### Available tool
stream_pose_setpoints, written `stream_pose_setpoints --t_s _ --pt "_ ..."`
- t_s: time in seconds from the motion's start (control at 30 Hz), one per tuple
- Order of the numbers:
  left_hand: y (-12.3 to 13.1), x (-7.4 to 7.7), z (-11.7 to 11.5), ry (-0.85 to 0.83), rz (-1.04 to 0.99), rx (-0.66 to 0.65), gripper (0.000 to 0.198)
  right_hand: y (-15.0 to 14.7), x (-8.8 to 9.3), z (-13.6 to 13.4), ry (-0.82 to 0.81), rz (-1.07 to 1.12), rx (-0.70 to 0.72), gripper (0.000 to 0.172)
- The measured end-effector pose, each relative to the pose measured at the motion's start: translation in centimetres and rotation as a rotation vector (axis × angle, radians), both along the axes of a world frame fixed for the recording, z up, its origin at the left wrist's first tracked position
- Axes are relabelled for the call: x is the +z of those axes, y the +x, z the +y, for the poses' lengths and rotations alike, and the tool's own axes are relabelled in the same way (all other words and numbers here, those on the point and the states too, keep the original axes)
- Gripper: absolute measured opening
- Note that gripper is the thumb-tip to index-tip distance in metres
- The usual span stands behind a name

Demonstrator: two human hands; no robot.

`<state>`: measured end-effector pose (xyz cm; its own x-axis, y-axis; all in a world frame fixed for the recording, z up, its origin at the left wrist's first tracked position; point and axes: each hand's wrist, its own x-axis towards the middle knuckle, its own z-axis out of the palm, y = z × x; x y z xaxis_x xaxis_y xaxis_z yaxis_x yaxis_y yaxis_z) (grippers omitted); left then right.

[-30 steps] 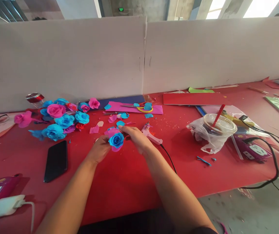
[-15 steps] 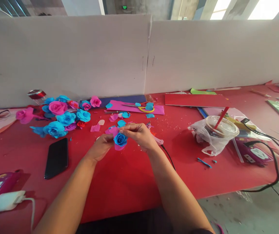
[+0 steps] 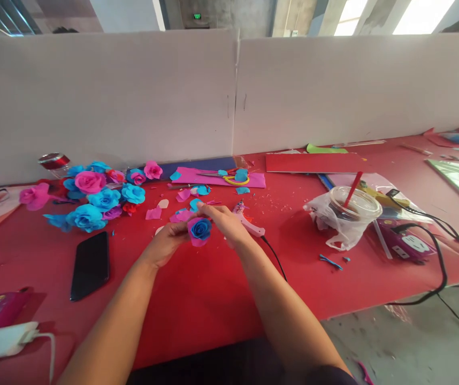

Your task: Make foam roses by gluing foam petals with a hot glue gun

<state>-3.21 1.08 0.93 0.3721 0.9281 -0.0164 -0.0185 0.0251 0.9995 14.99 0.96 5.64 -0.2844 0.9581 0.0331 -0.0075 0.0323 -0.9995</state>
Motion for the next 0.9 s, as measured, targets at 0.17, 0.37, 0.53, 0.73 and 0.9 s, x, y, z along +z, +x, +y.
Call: stream_pose_setpoints --t_s 0.17,0.37,0.53,0.73,0.9 --pt "0.0 -0.4 0.1 -0.053 0.055 -0.024 0.018 0.1 0.5 -0.3 0.133 -0.101 0.043 0.017" --pt "0.5 -0.3 0.1 -0.045 -0.009 0.092 0.016 0.6 1.1 -0.5 0.269 -0.112 -0.007 0.024" --pt "0.7 -0.7 0.4 0.028 -0.223 0.351 0.023 4.4 0.3 -1.0 0.307 -0.744 -0.275 0.025" --pt "0.5 -0.2 0.6 -0.081 -0.433 0.526 0.026 6.6 -3.0 -1.1 0.180 -1.475 -0.229 0.037" --pt "0.4 0.2 0.5 -0.199 -0.518 0.612 0.035 6.7 -4.8 -0.3 0.199 -1.407 -0.204 0.030"
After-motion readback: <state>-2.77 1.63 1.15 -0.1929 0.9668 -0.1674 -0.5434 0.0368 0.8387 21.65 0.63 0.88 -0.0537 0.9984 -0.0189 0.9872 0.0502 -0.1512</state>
